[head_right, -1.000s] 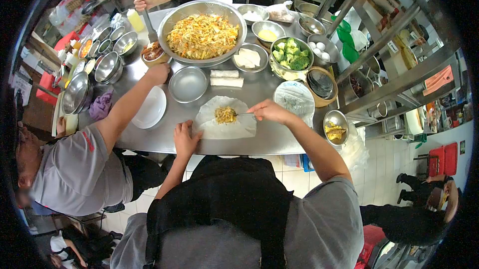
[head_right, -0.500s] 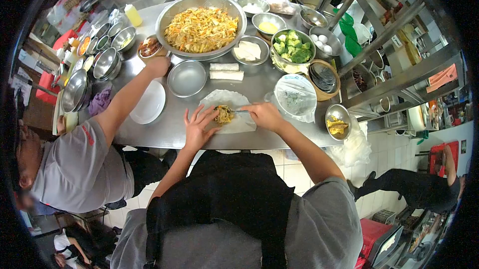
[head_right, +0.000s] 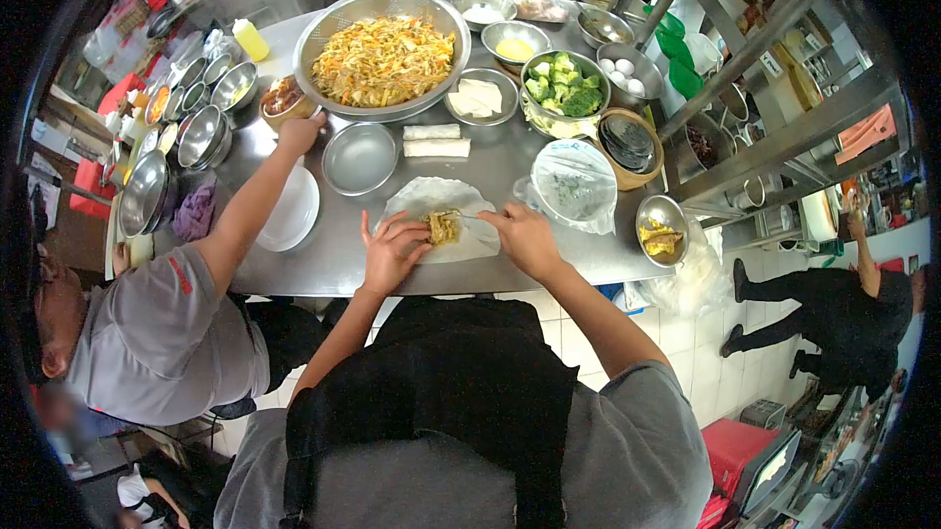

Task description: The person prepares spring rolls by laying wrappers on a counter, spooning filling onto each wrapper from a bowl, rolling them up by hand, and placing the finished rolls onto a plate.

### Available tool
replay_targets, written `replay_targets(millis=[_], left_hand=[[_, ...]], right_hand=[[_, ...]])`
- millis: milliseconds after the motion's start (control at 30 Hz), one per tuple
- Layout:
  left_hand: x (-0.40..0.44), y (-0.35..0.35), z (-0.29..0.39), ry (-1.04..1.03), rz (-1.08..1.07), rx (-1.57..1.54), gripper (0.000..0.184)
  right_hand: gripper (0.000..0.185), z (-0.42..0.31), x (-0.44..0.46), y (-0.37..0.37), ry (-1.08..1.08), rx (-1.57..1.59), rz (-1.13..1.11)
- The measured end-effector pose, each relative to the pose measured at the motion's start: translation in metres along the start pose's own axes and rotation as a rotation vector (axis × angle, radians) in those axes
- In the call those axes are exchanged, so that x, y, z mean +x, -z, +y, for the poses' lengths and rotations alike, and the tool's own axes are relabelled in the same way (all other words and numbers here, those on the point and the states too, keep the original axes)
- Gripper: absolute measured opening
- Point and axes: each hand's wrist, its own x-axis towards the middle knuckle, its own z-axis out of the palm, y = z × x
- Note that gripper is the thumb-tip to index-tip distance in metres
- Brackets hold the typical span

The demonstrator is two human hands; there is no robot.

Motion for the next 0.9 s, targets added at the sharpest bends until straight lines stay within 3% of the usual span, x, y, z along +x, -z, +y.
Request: replay_targets(millis=[200, 400, 700, 900], left_hand=[[0.008, 0.004, -0.003, 0.191, -0.049, -0.044, 0.075], [0.018, 0.007, -0.003, 0.121, -0.21, 0.016, 0.083], [0.02, -0.012, -0.011, -0.011, -0.192, 0.052, 0.054], [0.017, -0.011, -0.019, -0.017, -0.146, 0.028, 0.047]], right_hand=[[0.037, -0.001, -0.014, -0.012, -0.077, 0.046, 0.025], [0.036, -0.005, -0.023, 0.007, -0.261, 0.2, 0.038], [0.031, -0.023, -0.038, -0.003, -0.297, 0.181, 0.016], [0.035, -0.03, -0.036, 0.023, -0.275, 0.166, 0.052]])
